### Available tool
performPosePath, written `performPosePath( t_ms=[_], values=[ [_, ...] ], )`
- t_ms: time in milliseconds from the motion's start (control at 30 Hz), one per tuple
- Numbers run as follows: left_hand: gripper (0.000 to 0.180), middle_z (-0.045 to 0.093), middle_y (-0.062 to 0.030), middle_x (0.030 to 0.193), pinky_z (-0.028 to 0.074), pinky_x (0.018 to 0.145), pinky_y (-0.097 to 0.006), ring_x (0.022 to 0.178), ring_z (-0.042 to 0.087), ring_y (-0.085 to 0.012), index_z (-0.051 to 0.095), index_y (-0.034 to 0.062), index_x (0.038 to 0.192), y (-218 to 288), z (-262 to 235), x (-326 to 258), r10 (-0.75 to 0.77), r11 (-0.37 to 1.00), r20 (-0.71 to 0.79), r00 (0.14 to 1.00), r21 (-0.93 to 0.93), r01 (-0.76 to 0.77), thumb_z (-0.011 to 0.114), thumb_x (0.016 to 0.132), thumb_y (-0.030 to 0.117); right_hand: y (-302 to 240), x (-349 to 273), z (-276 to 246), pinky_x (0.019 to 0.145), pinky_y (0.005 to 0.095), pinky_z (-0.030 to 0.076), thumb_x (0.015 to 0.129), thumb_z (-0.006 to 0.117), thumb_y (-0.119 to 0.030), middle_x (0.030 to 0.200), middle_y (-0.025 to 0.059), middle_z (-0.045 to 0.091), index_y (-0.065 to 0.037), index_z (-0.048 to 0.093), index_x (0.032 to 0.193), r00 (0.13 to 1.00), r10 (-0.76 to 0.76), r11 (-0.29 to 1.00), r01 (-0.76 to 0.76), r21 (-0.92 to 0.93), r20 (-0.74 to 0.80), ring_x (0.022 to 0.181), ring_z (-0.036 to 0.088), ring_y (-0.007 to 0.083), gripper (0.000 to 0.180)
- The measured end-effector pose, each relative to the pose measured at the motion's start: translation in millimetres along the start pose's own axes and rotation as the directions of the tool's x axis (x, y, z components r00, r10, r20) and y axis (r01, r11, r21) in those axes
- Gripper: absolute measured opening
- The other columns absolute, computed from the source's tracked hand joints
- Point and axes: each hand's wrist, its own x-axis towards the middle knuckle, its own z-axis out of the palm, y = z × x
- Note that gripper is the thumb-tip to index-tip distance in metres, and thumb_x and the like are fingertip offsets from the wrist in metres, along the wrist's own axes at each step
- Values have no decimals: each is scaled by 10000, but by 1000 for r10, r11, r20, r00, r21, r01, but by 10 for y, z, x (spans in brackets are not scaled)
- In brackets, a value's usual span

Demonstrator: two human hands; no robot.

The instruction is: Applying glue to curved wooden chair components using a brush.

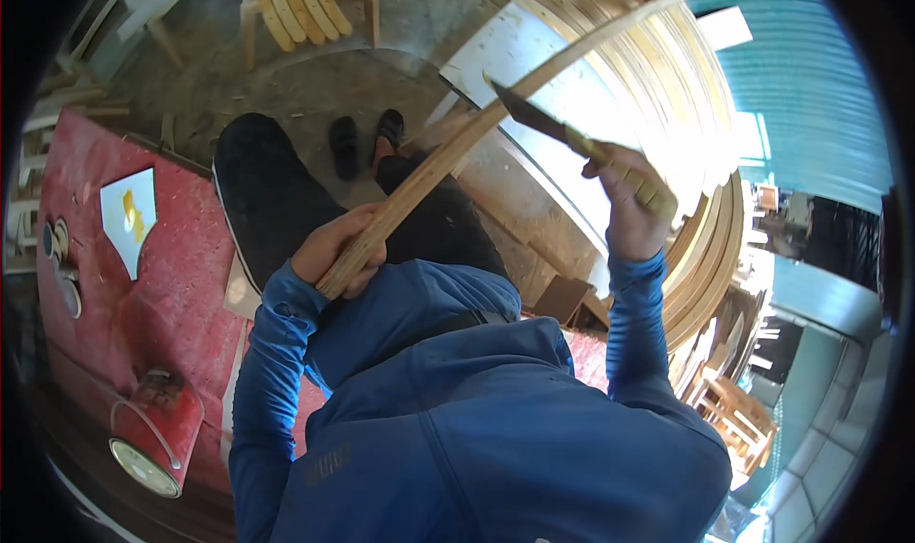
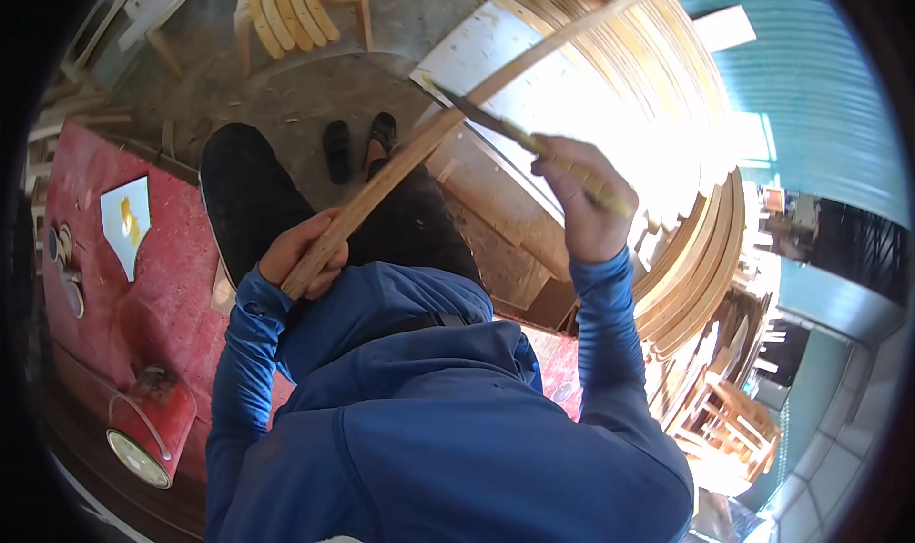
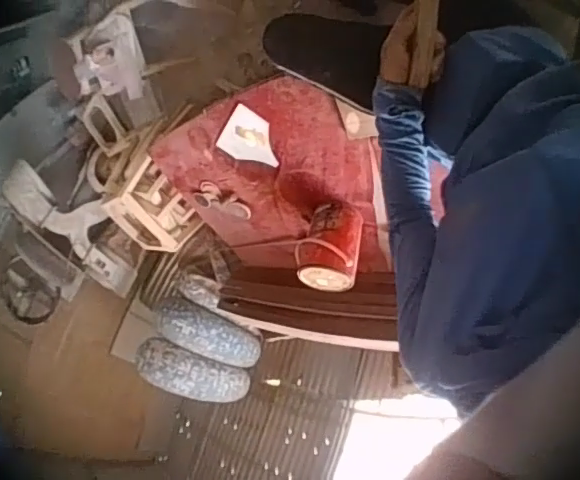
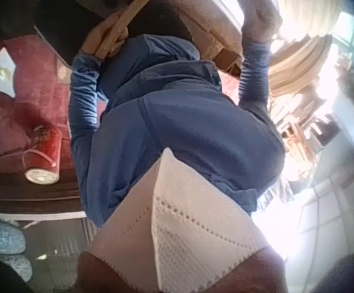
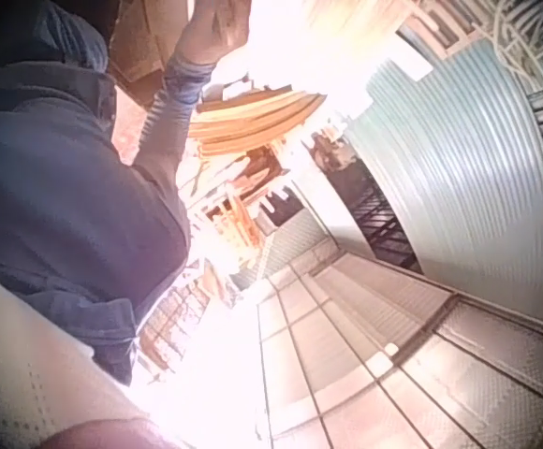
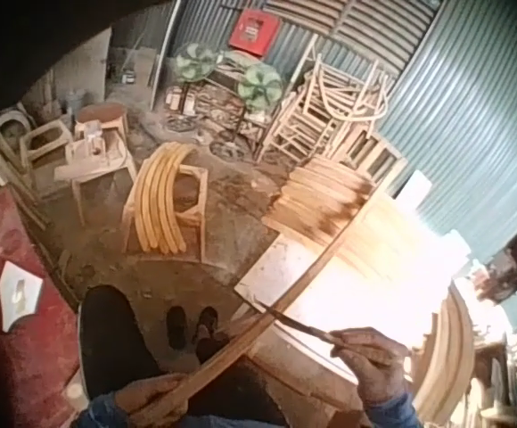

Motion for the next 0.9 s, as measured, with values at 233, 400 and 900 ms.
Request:
performPosePath(
  t_ms=[233,400,900],
  values=[
    [507,559,-66,697,364,325,-247,384,469,-122,361,125,1485,-49,375,647,-27,999,-29,999,34,28,342,1078,428,359,-817,-16,861,294,545,850,723,64,1065,182,730,26,716,1038,991,-2,992,-15,-126,-136,985,708,252,192],
    [500,522,-41,637,371,336,-236,379,457,-107,441,121,1448,-130,437,825,-82,994,-38,996,66,85,345,1079,445,523,-840,-14,827,359,549,735,796,-2,1146,169,692,-13,726,1068,955,-277,929,293,-226,102,969,683,304,340],
    [513,559,-40,623,395,343,-243,409,508,-109,569,46,941,-104,380,847,-8,994,-31,999,112,11,358,1067,495,507,-828,-118,851,398,576,658,730,-89,1233,186,649,-45,733,1097,894,-298,847,409,-339,336,1031,659,339,441]
  ],
)
